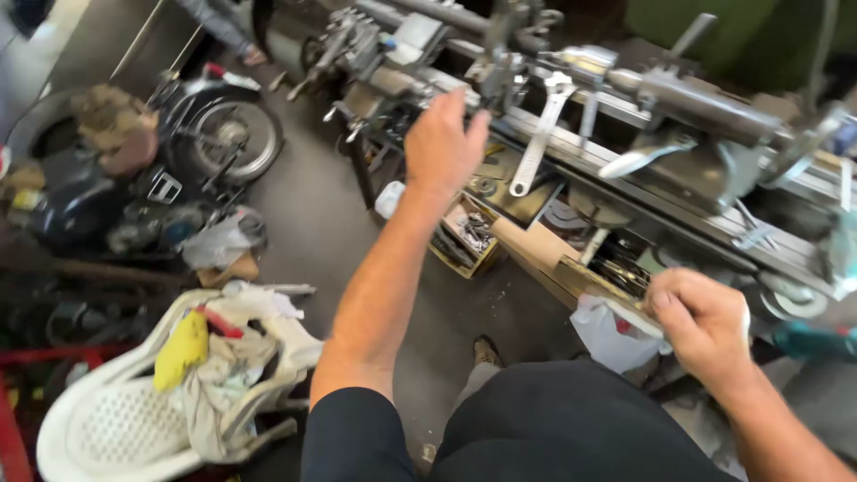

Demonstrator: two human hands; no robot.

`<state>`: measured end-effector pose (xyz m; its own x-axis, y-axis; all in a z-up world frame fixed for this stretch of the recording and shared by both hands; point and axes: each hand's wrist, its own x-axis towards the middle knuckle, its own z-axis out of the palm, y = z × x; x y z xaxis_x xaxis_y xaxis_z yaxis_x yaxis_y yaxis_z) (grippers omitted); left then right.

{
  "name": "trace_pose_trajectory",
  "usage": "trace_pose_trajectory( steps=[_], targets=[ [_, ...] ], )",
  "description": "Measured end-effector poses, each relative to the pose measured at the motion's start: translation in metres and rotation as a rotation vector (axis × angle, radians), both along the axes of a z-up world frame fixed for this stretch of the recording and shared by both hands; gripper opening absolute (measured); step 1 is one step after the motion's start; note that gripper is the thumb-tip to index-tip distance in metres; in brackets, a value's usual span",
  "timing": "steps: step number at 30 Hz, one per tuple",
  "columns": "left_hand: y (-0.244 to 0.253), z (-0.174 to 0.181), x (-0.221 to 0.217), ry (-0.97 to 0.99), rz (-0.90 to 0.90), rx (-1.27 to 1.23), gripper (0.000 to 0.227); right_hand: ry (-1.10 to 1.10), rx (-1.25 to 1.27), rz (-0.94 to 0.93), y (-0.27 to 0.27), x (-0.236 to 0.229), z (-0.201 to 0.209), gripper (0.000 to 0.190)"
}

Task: The person operates a metal lathe by turning the handwheel to rotate the chuck and spindle. They then use a wrench to loosen and remove a long threaded rod from the lathe's lead screw assembly. Finally, they hold the removed rod to inspect it.

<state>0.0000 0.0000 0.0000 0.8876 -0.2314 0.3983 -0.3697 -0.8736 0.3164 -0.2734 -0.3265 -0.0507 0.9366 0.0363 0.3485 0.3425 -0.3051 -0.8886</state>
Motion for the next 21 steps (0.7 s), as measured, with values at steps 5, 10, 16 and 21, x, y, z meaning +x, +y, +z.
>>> trace_pose_trajectory(
  steps=[5, 10, 16, 21],
  targets=[
    [0.045, -0.015, -0.034, -0.228, 0.006, -0.122, 0.024, 0.172, -0.053, 0.005, -0.008, -0.016, -0.027, 0.041],
    [0.123, 0.025, -0.039, -0.394, 0.066, -0.241, 0.026, 0.245, -0.09, -0.015, -0.004, -0.016, -0.036, 0.04],
    [0.26, 0.029, 0.062, -0.557, 0.271, -0.262, 0.039, 0.229, -0.074, -0.09, 0.036, 0.006, -0.034, 0.046],
    [0.374, 0.022, 0.212, -0.529, 0.291, -0.125, 0.031, 0.327, -0.114, -0.224, 0.112, 0.031, -0.009, 0.043]
  ],
)
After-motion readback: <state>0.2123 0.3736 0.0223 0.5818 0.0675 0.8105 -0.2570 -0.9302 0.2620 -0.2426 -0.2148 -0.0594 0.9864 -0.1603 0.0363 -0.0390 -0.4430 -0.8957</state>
